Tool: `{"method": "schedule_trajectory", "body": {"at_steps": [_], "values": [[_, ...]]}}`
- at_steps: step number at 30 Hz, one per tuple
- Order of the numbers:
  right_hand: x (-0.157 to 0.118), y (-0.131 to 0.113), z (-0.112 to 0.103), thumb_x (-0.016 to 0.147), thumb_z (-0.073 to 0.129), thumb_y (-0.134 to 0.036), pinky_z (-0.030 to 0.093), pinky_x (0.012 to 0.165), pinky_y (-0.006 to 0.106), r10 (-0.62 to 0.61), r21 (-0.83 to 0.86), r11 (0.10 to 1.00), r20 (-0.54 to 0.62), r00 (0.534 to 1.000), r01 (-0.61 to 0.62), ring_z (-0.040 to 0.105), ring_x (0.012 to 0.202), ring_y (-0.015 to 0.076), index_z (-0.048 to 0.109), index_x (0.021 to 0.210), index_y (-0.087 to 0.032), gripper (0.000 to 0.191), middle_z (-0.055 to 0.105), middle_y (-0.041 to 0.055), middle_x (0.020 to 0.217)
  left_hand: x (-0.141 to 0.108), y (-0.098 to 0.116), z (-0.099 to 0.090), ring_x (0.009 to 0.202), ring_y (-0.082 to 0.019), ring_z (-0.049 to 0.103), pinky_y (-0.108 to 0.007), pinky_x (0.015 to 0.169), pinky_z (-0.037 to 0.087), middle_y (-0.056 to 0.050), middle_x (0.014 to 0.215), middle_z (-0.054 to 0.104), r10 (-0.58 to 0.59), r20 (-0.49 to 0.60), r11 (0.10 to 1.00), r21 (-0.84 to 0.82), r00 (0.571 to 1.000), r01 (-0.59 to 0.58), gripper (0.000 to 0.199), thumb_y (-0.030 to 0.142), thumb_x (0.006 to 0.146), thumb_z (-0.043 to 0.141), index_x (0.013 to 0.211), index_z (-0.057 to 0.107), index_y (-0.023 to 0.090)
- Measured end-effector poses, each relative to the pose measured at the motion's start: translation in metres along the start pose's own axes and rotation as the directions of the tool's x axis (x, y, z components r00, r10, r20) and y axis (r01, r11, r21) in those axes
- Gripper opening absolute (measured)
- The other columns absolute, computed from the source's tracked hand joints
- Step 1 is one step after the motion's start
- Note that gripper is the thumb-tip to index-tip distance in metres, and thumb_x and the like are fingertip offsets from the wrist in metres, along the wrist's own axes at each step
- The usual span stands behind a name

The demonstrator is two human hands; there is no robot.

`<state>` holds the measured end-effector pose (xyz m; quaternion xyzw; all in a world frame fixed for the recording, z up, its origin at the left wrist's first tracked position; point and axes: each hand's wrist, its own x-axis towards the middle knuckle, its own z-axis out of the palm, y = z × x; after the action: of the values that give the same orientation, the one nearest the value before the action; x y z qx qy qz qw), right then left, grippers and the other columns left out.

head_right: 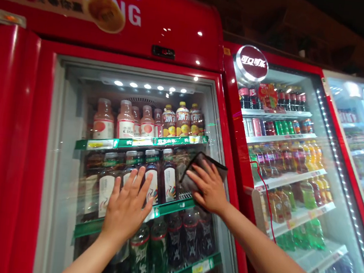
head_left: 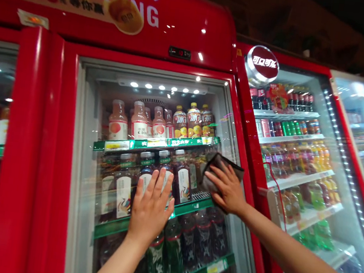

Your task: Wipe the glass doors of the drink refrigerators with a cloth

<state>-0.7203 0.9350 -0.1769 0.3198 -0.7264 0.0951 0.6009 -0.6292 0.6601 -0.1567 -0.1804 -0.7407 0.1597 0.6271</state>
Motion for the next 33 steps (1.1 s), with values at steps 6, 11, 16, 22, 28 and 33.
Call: {"method": "schedule_trajectory", "body": {"at_steps": [6,11,16,22,28,33], "values": [[0.072,0.005,0.01,0.095,0.045,-0.035,0.031,0.117,0.062,0.492,0.009,0.857,-0.309,0.814,-0.515,0.031,0.148,0.0359,0.048,0.149,-0.026,0.055,0.043,0.0069,0.158,-0.001,0.002,0.002,0.156,-0.026,0.018,-0.052,0.129,0.003,-0.011,0.165,0.028,0.01,-0.008,0.999,0.042,1.0,-0.009,0.077,0.037,0.097,0.052,0.162,0.014,0.019],[0.065,-0.072,0.016,0.091,0.053,-0.033,0.024,0.122,0.059,0.173,-0.005,0.984,-0.158,0.972,-0.176,0.017,0.154,0.0343,0.046,0.151,-0.031,0.06,0.037,0.0013,0.162,-0.016,0.0,-0.006,0.156,-0.024,0.014,-0.049,0.13,0.0,-0.01,0.165,0.028,-0.014,0.048,0.997,0.08,0.999,0.01,0.083,0.042,0.097,0.052,0.162,0.009,0.013],[-0.005,-0.045,0.01,0.088,0.055,-0.033,0.026,0.122,0.058,-0.058,0.045,0.997,-0.047,0.997,0.061,0.029,0.15,0.033,0.046,0.15,-0.033,0.063,0.048,0.003,0.155,-0.058,-0.037,-0.045,0.157,-0.023,0.012,-0.049,0.13,-0.004,-0.009,0.165,0.028,-0.006,0.107,0.993,0.121,0.994,-0.008,0.081,0.041,0.097,0.052,0.162,0.01,0.016],[0.076,-0.095,0.03,0.092,0.049,-0.034,0.029,0.113,0.071,0.532,0.108,0.842,-0.328,0.78,-0.528,0.024,0.15,0.0411,0.041,0.153,-0.03,0.062,0.04,0.0084,0.159,-0.088,-0.091,-0.08,0.156,-0.024,0.014,-0.052,0.129,-0.004,-0.01,0.166,0.025,-0.087,0.099,0.982,0.175,0.991,0.068,0.081,0.035,0.097,0.054,0.162,0.009,0.021],[0.061,-0.181,0.029,0.09,0.058,-0.035,0.019,0.123,0.059,0.012,0.065,0.998,-0.061,0.998,-0.008,0.016,0.154,0.0352,0.044,0.152,-0.035,0.064,0.04,0.0018,0.161,-0.099,-0.111,-0.091,0.156,-0.023,0.015,-0.051,0.129,-0.005,-0.008,0.165,0.028,-0.055,0.104,0.984,0.176,0.993,0.036,0.082,0.032,0.096,0.056,0.162,0.008,0.023],[0.013,-0.149,0.024,0.089,0.057,-0.03,0.023,0.123,0.058,-0.011,0.035,0.999,-0.04,0.999,0.013,0.025,0.152,0.033,0.045,0.151,-0.031,0.063,0.048,0.0044,0.155,-0.111,-0.128,-0.103,0.156,-0.028,0.016,-0.056,0.129,0.002,-0.014,0.167,0.021,-0.122,0.052,0.981,0.161,0.991,0.113,0.087,0.035,0.094,0.057,0.162,0.005,0.019]]}}
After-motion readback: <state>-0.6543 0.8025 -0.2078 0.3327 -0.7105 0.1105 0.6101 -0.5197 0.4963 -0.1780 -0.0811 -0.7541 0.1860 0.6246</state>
